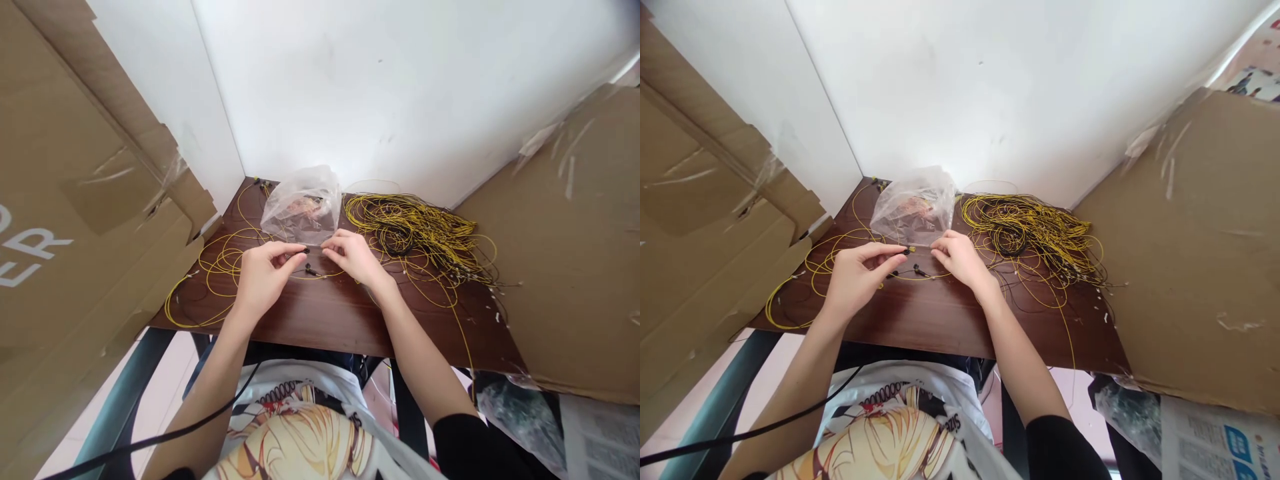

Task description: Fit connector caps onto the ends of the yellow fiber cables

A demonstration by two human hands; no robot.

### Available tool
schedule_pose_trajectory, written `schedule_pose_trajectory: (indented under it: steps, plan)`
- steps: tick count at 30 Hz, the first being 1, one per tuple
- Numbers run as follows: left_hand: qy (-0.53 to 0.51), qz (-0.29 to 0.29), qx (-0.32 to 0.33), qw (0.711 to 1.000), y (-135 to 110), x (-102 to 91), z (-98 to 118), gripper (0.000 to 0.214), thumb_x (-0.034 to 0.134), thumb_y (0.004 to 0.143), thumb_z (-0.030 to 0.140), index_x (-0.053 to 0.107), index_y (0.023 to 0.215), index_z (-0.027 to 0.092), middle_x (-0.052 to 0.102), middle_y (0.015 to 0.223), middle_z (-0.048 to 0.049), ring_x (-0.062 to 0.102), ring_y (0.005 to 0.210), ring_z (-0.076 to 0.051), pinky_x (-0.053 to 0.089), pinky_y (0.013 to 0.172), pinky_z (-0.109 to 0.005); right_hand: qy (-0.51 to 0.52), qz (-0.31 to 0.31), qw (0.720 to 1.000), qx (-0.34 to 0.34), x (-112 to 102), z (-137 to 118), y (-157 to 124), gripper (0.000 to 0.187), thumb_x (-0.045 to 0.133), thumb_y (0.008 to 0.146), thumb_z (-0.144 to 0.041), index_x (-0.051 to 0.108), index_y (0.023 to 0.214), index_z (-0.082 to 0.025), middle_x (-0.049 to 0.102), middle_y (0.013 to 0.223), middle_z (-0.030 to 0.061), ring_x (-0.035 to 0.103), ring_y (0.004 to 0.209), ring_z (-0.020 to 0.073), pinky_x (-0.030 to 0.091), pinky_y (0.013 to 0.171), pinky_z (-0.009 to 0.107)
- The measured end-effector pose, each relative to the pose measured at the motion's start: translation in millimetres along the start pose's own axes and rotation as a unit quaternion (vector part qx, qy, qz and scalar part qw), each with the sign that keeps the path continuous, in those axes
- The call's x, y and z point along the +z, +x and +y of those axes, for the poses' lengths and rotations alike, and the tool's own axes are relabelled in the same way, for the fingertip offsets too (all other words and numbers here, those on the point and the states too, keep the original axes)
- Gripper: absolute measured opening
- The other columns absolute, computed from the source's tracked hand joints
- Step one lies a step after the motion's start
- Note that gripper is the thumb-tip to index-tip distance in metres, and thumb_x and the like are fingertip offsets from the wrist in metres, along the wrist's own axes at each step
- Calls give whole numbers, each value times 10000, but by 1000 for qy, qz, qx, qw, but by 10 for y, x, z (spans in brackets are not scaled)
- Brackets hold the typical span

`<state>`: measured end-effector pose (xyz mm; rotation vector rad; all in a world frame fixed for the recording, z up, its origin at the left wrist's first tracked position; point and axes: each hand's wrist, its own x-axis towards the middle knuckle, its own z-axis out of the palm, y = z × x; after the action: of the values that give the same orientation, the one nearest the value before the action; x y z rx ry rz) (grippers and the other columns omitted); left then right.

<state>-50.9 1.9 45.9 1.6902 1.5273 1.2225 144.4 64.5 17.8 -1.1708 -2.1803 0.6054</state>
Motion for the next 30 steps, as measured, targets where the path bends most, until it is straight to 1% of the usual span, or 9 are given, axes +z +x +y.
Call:
schedule_pose_trajectory:
  steps: [9, 12, 14, 16, 18, 21, 23, 26, 30]
  plan:
    - [-251, -45, -100, 962, -85, 61, 58, 238, 784, 655, 284, 734, 846, 152, 717, 803, -52, 650, 757, -161, 502, 714, -252, -34, -45, 998, -17, 129, 91, 0, 82, 597, 788, -96, 660, 824, -132, 579, 803, 29, 512, 660, 102, 415, 649, 238]
    - [-292, -39, -120, 948, -86, 58, 111, 248, 794, 644, 266, 715, 843, 140, 711, 815, -53, 657, 798, -162, 514, 713, -235, -4, 1, 1000, -19, 115, 4, -8, 132, 583, 820, -146, 674, 916, -144, 595, 880, 53, 539, 708, 121, 444, 706, 275]
    - [-312, -32, -126, 941, -77, 58, 140, 302, 784, 659, 259, 700, 924, 142, 700, 812, -50, 657, 819, -168, 512, 657, -215, 76, 49, 996, -20, 99, -103, -16, 149, 565, 847, -190, 665, 953, -159, 614, 911, 60, 571, 754, 136, 466, 747, 298]
    - [-326, -16, -119, 938, -65, 67, 159, 407, 769, 678, 247, 667, 1063, 159, 683, 812, -38, 651, 819, -163, 508, 617, -204, 219, 63, 974, -9, 90, -225, -28, 145, 563, 861, -238, 645, 966, -181, 641, 925, 56, 608, 821, 149, 488, 802, 314]
    - [-329, 11, -101, 939, -57, 89, 167, 477, 756, 691, 237, 638, 1149, 176, 663, 823, -25, 636, 784, -142, 519, 627, -210, 381, 27, 924, 9, 100, -331, -44, 180, 606, 840, -260, 609, 1010, -202, 654, 966, 45, 626, 903, 151, 497, 872, 325]
    - [-310, 49, -74, 947, -57, 137, 159, 391, 745, 697, 252, 680, 1074, 171, 639, 819, -20, 617, 734, -126, 533, 631, -222, 554, -35, 831, 37, 151, -427, -64, 306, 712, 752, -238, 555, 1014, -231, 617, 1004, 6, 622, 918, 126, 523, 869, 308]
    - [-284, 64, -65, 954, -64, 165, 142, 326, 750, 689, 267, 698, 995, 164, 636, 802, -23, 617, 721, -136, 531, 590, -221, 608, -55, 789, 65, 186, -454, -67, 348, 764, 691, -214, 532, 950, -228, 584, 965, -21, 617, 863, 105, 549, 797, 278]
    - [-245, 85, -50, 965, -70, 185, 102, 296, 765, 665, 267, 687, 931, 162, 646, 791, -23, 611, 672, -135, 507, 530, -211, 624, -83, 771, 95, 199, -469, -62, 357, 790, 656, -220, 514, 881, -203, 580, 880, -32, 619, 774, 94, 559, 707, 253]
    - [-218, 97, -22, 971, -65, 167, 49, 267, 772, 648, 219, 673, 890, 164, 638, 744, -2, 587, 641, -109, 495, 592, -205, 594, -110, 788, 115, 165, -479, -53, 344, 784, 665, -288, 540, 882, -180, 602, 778, -31, 609, 619, 87, 520, 562, 223]
